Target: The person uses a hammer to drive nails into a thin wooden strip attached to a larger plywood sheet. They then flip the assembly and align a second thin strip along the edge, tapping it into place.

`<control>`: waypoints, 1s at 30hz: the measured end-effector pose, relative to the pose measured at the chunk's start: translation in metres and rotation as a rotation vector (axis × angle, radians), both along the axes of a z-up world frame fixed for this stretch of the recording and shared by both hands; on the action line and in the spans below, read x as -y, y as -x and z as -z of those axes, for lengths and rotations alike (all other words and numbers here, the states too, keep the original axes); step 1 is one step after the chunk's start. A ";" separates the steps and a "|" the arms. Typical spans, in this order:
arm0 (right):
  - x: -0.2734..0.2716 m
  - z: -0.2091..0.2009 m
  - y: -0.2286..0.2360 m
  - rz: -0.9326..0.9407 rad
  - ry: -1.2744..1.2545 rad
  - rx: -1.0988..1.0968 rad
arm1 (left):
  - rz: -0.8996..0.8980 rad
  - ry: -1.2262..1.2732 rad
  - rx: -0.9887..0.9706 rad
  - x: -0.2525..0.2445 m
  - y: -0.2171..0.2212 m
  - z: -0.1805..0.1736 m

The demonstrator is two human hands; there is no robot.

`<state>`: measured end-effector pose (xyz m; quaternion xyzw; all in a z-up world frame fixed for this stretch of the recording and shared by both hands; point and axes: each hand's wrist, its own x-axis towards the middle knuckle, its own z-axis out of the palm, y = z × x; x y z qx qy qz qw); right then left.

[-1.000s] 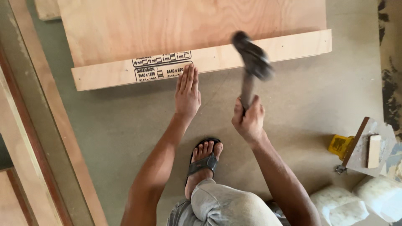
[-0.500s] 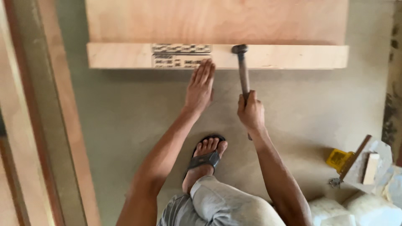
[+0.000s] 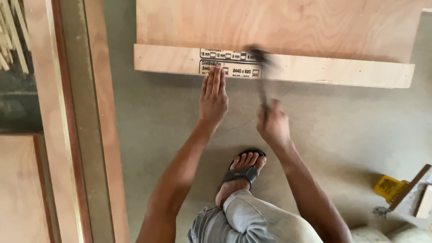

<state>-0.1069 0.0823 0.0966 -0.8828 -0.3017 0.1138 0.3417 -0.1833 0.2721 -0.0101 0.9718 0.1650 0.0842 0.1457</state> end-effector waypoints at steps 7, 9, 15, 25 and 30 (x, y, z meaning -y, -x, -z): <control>0.032 -0.019 0.005 0.084 -0.209 -0.049 | 0.004 0.106 0.055 0.001 0.007 0.001; 0.030 -0.015 0.009 0.000 -0.586 0.068 | 0.011 0.115 0.049 -0.001 0.005 0.004; -0.002 0.000 -0.011 -0.081 0.220 0.083 | 0.000 0.069 0.002 -0.009 -0.003 -0.019; 0.021 0.017 0.003 -0.023 -0.037 -0.104 | -0.005 0.046 0.033 0.004 0.012 -0.001; 0.012 0.009 -0.007 -0.003 0.091 0.033 | 0.002 0.087 0.094 -0.002 0.006 -0.015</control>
